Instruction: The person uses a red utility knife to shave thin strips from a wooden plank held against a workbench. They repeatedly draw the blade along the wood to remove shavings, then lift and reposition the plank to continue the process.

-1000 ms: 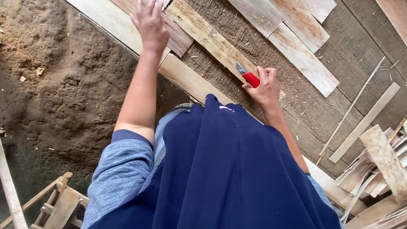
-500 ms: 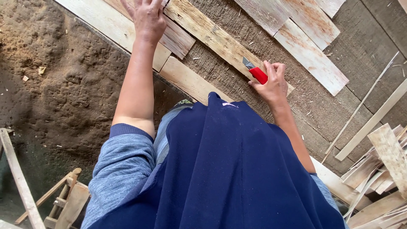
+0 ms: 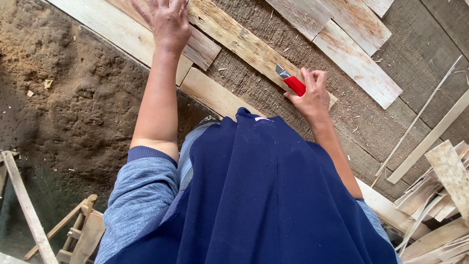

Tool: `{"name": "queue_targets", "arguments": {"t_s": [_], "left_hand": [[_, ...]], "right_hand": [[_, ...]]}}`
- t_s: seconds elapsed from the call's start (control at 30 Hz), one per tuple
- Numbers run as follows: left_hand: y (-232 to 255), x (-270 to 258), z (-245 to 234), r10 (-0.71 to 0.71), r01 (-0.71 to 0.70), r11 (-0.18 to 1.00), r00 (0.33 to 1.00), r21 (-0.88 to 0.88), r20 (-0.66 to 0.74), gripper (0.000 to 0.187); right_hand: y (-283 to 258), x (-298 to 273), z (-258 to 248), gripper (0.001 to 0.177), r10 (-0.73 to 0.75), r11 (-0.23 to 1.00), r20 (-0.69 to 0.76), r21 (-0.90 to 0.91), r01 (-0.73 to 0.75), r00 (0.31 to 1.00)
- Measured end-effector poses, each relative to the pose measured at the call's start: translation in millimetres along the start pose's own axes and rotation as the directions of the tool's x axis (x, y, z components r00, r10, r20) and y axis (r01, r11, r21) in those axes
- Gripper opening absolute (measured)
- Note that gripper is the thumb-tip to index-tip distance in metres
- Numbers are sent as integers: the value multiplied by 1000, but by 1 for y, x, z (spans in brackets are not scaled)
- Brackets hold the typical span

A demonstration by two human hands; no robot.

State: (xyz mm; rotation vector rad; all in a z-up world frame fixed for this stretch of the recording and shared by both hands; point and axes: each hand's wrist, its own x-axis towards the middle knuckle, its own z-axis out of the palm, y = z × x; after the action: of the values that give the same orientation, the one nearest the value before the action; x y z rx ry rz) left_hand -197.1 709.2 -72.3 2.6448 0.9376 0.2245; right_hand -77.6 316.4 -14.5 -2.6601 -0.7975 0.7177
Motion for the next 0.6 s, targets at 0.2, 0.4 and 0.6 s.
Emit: {"name": "queue_targets", "arguments": {"t_s": [0.2,0.4,0.6], "left_hand": [[3,1,0,-30,30,999,1000,17,-3,58],[8,-12,37,69,-63,997,966,34,-250,32],[85,-73,42,236,-245,970,941,5,242,56]], "right_hand": [[-4,1,-6,93,22,999,34,-34,-21,999],[1,3,-2,96,12,999,30,-51,-10,999],[8,5,2,91,-34,999,7,-20,34,999]]}}
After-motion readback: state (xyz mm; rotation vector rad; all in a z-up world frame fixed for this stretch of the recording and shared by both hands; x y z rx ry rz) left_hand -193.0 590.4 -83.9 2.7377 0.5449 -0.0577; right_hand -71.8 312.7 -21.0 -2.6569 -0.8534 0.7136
